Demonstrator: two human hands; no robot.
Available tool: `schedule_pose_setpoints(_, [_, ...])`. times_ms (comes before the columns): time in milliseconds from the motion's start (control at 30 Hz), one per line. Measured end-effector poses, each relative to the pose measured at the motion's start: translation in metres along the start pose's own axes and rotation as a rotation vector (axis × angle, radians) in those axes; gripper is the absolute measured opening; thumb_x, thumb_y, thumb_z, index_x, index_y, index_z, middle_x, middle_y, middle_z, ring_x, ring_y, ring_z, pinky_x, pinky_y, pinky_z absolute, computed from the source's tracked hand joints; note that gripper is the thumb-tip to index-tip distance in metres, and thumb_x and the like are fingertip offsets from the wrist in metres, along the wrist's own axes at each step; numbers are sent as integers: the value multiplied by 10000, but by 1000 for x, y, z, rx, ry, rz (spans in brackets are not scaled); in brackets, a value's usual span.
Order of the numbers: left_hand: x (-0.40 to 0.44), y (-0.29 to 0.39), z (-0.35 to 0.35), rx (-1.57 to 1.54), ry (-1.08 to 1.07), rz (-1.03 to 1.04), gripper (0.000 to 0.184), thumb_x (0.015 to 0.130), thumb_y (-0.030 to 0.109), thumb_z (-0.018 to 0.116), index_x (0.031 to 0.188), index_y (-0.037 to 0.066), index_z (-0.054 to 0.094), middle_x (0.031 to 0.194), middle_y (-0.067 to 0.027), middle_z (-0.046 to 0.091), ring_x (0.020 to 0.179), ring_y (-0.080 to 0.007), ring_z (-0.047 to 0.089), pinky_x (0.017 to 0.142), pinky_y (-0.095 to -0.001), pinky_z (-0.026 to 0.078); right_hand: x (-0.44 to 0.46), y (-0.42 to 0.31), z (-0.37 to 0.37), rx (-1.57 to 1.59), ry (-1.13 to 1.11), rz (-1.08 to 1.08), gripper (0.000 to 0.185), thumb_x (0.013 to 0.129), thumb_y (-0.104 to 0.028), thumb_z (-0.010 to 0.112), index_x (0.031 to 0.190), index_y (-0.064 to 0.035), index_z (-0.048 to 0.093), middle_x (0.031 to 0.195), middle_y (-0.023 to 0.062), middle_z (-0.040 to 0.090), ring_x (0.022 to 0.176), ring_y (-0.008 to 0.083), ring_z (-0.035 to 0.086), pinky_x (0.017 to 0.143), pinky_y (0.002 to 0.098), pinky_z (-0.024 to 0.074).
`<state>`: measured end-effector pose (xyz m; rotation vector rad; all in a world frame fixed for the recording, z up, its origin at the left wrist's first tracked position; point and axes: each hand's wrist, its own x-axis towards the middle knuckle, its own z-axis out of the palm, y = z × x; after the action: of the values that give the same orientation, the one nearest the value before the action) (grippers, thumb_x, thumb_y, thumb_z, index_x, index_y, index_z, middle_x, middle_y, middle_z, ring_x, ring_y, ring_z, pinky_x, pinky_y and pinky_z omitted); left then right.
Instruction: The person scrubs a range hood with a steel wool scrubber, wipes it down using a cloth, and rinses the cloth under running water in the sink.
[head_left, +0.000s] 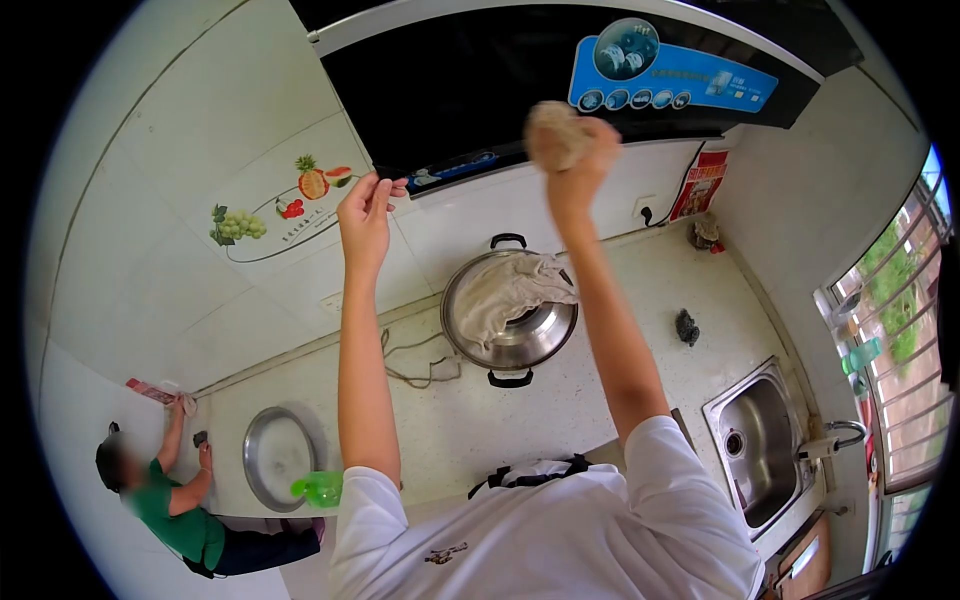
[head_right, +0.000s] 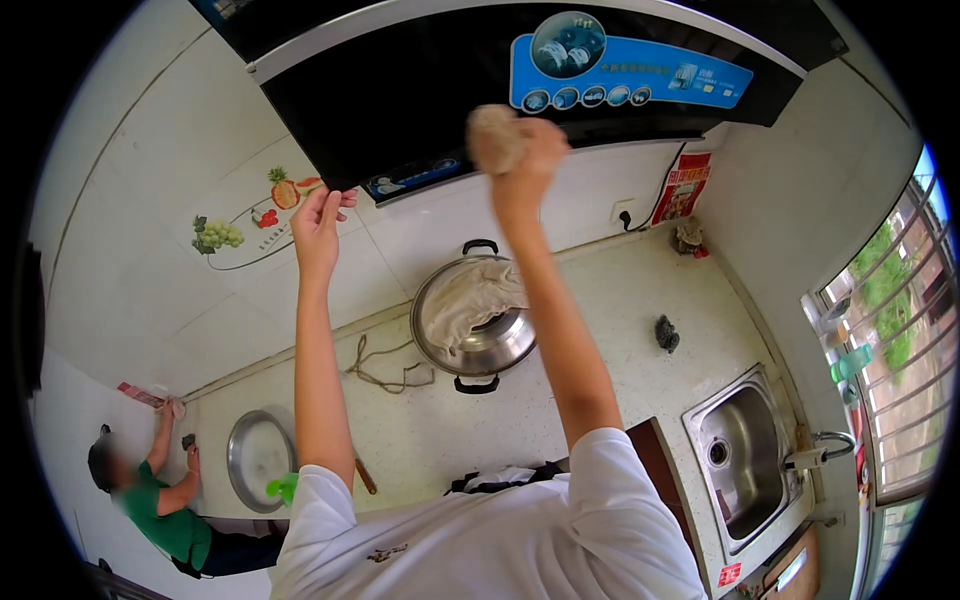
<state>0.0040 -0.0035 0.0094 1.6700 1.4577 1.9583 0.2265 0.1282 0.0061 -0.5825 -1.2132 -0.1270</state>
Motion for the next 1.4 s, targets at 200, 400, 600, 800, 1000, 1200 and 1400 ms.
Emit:
schedule_pose_setpoints(200, [0,-4,0,-17,2,-4,193,923,124,510,1001,-39,577,903,-89,669,776,-99,597,656,-221,431,29,34,-31,-19,87,176,450,780,-220,711,1077,20,471,1034,173,486,965,315,456,867,398,357])
schedule_pose_setpoints(400, [-1,-5,1,1,25,-27,192,923,118,508,996,-44,579,899,-83,667,765,-100,598,644,-226,433,1,-97,9,271,-110,-56,469,639,-30,734,1051,-40,510,1020,131,510,962,316,473,821,392,405])
schedule_pose_setpoints(600, [-3,2,0,20,10,-6,181,917,98,506,985,-45,593,869,-71,670,762,-92,596,633,-227,427,-3,-118,31,276,-226,-47,509,551,-20,740,1016,-86,544,1006,126,522,908,325,498,738,397,453])
schedule_pose_setpoints(800, [-3,3,2,18,16,-23,183,923,117,505,971,-39,587,906,-86,677,758,-84,592,646,-218,422,30,4,-11,2,4,-85,446,677,-144,748,1042,-49,511,951,128,544,892,326,492,763,407,423])
schedule_pose_setpoints(1000, [-3,0,5,-3,48,-36,201,930,130,497,1011,-29,591,927,-85,674,782,-98,604,662,-223,431,65,98,-72,-163,132,262,413,744,-140,694,1073,-1,485,1007,176,517,940,340,499,830,397,407])
schedule_pose_setpoints(1200, [-9,2,13,-30,116,-89,235,935,140,488,1091,-19,565,981,-89,664,810,-114,611,685,-230,439,38,59,-129,358,32,757,360,834,-276,594,1058,-12,497,1011,114,535,945,245,544,813,342,449])
schedule_pose_setpoints(1400, [-92,19,43,-219,299,-376,265,905,183,458,1075,12,569,885,-70,639,684,-105,552,613,-221,427,-6,-36,-162,830,-66,1385,355,840,-313,530,1122,-100,496,1015,53,561,919,167,572,783,313,500])
